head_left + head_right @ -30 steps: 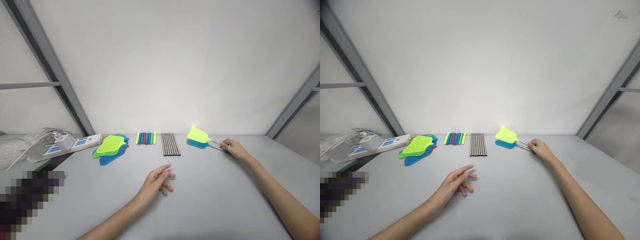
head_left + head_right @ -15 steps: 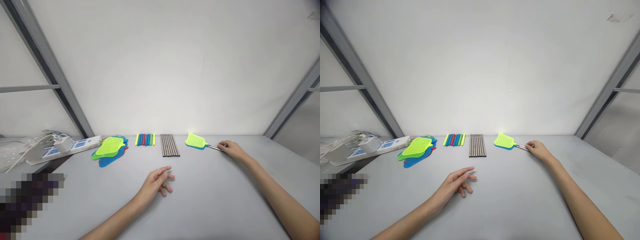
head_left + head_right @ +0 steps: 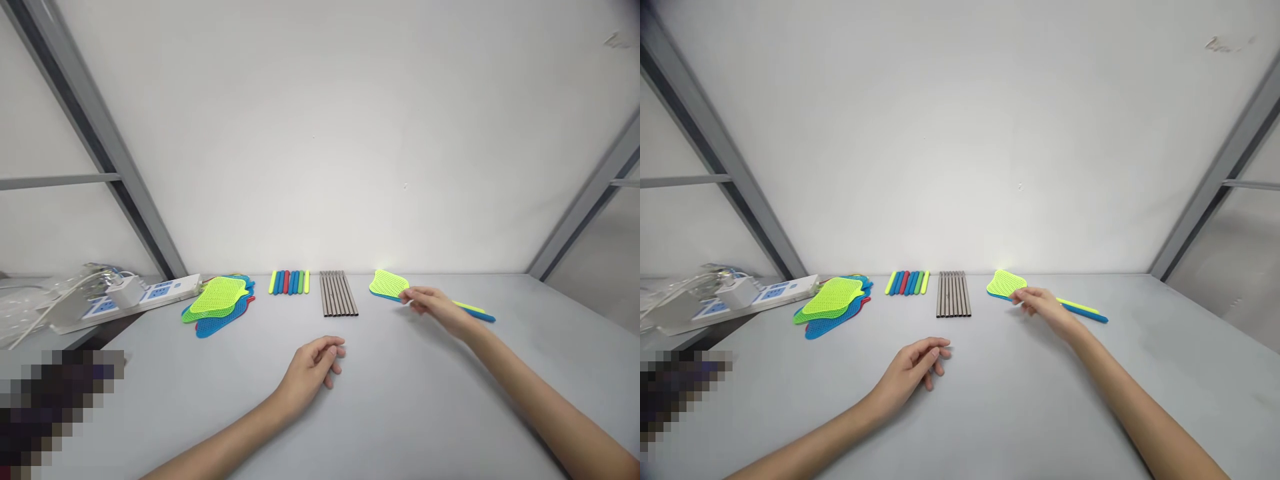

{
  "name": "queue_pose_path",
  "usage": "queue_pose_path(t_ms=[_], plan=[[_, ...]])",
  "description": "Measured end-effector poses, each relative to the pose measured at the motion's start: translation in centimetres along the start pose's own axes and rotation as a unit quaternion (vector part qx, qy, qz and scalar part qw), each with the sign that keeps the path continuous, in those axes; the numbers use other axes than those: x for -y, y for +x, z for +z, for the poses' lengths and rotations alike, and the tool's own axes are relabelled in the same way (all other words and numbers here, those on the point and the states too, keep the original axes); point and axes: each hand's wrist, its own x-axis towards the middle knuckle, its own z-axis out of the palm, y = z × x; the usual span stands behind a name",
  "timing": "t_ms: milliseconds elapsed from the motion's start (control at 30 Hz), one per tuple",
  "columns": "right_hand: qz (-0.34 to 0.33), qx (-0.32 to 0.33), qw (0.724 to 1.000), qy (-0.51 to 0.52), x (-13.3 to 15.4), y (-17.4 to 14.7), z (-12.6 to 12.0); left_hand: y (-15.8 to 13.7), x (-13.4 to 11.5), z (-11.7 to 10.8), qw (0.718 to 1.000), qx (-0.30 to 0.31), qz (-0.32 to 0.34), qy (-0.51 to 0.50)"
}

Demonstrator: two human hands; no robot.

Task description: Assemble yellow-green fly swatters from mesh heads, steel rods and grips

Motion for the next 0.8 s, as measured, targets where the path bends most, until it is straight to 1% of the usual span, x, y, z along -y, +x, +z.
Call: queue_pose_path(t_ms=[33,67,100,133,200,267,300,367,433,467,533,633,733,800], plan=[[0.01,0.039,0.997,0.065,0.1,-0.2,1.2,0.2,-0.1,0.0,1.0,-0.014,0.007,0.013],[0.03,0.084,0.99,0.107,0.2,-0.4,2.3,0.5,-0.2,-0.1,0.999,-0.031,0.012,0.03],[0.049,0.126,0.983,0.128,0.2,-0.6,3.2,0.8,-0.3,-0.1,0.997,-0.05,0.018,0.051],[0.057,0.147,0.978,0.136,0.2,-0.8,4.0,1.1,-0.3,-0.2,0.995,-0.069,0.026,0.074],[0.066,0.16,0.972,0.161,0.1,-1.2,5.0,1.9,-0.4,-0.4,0.987,-0.101,0.053,0.116],[0.095,0.171,0.955,0.223,0.1,-1.5,5.6,3.0,-0.5,-0.5,0.978,-0.118,0.095,0.142],[0.111,0.174,0.943,0.263,0.1,-1.6,5.9,3.6,-0.4,-0.6,0.972,-0.13,0.118,0.153],[0.127,0.159,0.911,0.358,0.1,-1.7,6.4,4.8,-0.2,-0.6,0.952,-0.172,0.17,0.186],[0.151,0.152,0.875,0.435,0.2,-1.6,7.0,6.0,0.1,-0.6,0.931,-0.19,0.194,0.243],[0.161,0.151,0.856,0.468,0.2,-1.6,7.2,6.5,0.4,-0.5,0.923,-0.192,0.186,0.278],[0.178,0.151,0.823,0.517,0.2,-1.4,7.3,7.3,0.9,-0.4,0.914,-0.157,0.153,0.342],[0.189,0.157,0.789,0.563,0.2,-1.3,7.1,8.2,1.5,-0.4,0.895,-0.124,0.147,0.402],[0.191,0.171,0.77,0.585,0.1,-1.2,6.7,9.0,1.8,-0.5,0.886,-0.1,0.151,0.427],[0.192,0.172,0.768,0.586,0.1,-1.1,6.3,9.4,1.9,-0.6,0.881,-0.095,0.144,0.44]])
